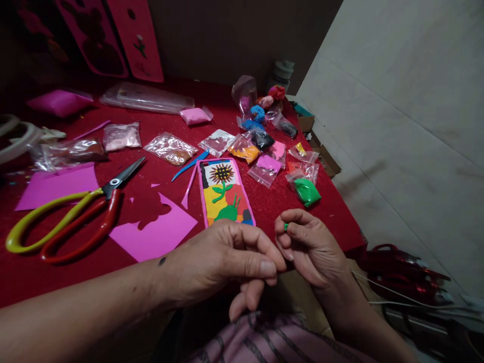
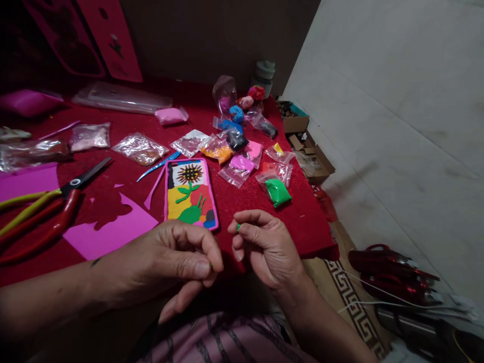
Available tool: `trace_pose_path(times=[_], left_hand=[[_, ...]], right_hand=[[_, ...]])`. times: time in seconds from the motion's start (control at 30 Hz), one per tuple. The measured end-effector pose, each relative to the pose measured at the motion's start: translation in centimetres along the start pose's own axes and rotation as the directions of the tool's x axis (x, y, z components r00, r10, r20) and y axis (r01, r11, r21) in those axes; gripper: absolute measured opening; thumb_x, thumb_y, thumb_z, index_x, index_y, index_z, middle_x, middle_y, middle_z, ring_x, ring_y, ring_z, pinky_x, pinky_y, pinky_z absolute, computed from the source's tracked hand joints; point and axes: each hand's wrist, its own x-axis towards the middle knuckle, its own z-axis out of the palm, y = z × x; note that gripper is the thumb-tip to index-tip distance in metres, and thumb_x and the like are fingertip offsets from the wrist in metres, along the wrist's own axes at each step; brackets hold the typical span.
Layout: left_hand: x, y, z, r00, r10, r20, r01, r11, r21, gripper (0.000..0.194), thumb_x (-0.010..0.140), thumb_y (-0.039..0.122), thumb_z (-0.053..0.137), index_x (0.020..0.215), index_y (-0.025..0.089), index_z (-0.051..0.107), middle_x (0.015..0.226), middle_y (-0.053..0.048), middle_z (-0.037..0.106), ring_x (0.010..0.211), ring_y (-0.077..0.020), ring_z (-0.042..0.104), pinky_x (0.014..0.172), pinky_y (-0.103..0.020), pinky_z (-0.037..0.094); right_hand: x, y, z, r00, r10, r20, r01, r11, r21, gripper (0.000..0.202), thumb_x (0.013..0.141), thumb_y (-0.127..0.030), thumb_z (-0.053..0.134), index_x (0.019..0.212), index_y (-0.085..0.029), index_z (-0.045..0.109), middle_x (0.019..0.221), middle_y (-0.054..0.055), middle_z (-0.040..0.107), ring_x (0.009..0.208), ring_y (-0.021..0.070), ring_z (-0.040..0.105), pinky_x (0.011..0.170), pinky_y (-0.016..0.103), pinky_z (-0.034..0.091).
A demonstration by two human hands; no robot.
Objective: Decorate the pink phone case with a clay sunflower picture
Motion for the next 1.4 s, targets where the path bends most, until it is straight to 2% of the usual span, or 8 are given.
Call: trace_pose_path(times=[0.2,0.3,0.43,0.57,0.83,1.1,1.3,1.4], left_hand=[[-0.19,0.23,0.24,1.000,-0.012,-0.024,0.013,0.999,0.044,0.025,0.072,0.032,0.087,0.076,0.012,0.073,0.056,-0.002,0.066,0.036,-0.0064,0.054,0.036,-0.011,0.046],[-0.15,0.27,0.35,0.997,0.046,-0.056,-0.046,0.999,0.006,0.019,0.076,0.028,0.083,0.078,0.011,0.074,0.065,-0.003,0.069,0.039,-0.0060,0.056,0.035,-0.010,0.046],[0.03,0.39,0.35,0.997,0.071,0.013,-0.070,0.996,-0.058,0.014,0.085,0.020,0.070,0.079,0.008,0.075,0.060,-0.004,0.067,0.036,-0.0067,0.056,0.035,-0.010,0.047],[0.11,0.52,0.34,0.995,0.090,0.044,-0.085,0.990,-0.111,0.014,0.087,0.015,0.065,0.083,0.008,0.076,0.070,-0.006,0.072,0.038,-0.0070,0.058,0.036,-0.012,0.049],[-0.17,0.17,0.36,0.998,-0.036,0.045,0.036,0.999,-0.001,0.003,0.078,0.014,0.072,0.080,0.011,0.072,0.069,-0.005,0.072,0.042,-0.0078,0.060,0.037,-0.012,0.048],[0.03,0.43,0.53,0.991,-0.136,0.015,0.130,0.973,0.190,0.025,0.065,0.029,0.086,0.069,0.013,0.066,0.048,0.002,0.061,0.037,-0.0055,0.051,0.037,-0.009,0.042],[-0.22,0.34,0.19,0.992,-0.115,0.056,0.106,0.984,0.142,0.008,0.075,0.019,0.073,0.078,0.011,0.072,0.069,-0.003,0.071,0.045,-0.0065,0.059,0.038,-0.010,0.044],[-0.32,0.18,0.10,0.991,-0.109,0.082,0.100,0.988,0.115,0.010,0.081,0.018,0.067,0.084,0.011,0.073,0.073,-0.005,0.073,0.043,-0.0059,0.058,0.038,-0.010,0.044]], right_hand=[[-0.13,0.12,-0.04,1.000,-0.023,0.017,0.023,1.000,-0.003,0.019,0.062,-0.021,0.092,0.075,-0.018,0.079,0.068,0.000,0.076,0.048,0.0073,0.065,0.040,0.012,0.050],[-0.19,0.11,0.03,0.999,-0.037,0.015,0.037,0.999,0.003,0.018,0.063,-0.022,0.092,0.073,-0.018,0.078,0.066,0.000,0.075,0.047,0.0076,0.064,0.038,0.012,0.050],[-0.26,0.09,0.15,1.000,-0.021,0.000,0.021,1.000,0.004,0.019,0.062,-0.021,0.093,0.072,-0.017,0.077,0.064,0.000,0.074,0.045,0.0079,0.064,0.037,0.012,0.050],[-0.32,0.13,0.24,1.000,0.004,-0.025,-0.004,1.000,-0.014,0.020,0.060,-0.020,0.093,0.073,-0.017,0.078,0.066,0.002,0.075,0.046,0.0077,0.065,0.040,0.012,0.050],[-0.61,0.12,0.25,1.000,-0.026,-0.008,0.025,0.998,-0.055,0.022,0.061,-0.026,0.093,0.071,-0.018,0.076,0.060,-0.002,0.067,0.044,0.0054,0.056,0.039,0.014,0.044],[-0.29,0.27,0.46,0.994,-0.091,0.068,0.098,0.990,-0.100,0.025,0.064,-0.029,0.091,0.066,-0.018,0.068,0.060,-0.004,0.062,0.045,0.0071,0.054,0.041,0.017,0.041],[-0.43,0.63,0.45,0.993,-0.115,0.031,0.118,0.981,-0.156,0.020,0.068,-0.030,0.089,0.072,-0.019,0.073,0.059,-0.002,0.062,0.050,0.0087,0.057,0.045,0.019,0.045],[-0.60,0.64,0.52,0.992,-0.126,0.022,0.128,0.976,-0.174,0.017,0.071,-0.030,0.087,0.072,-0.019,0.074,0.059,-0.001,0.063,0.050,0.0095,0.057,0.044,0.019,0.044]])
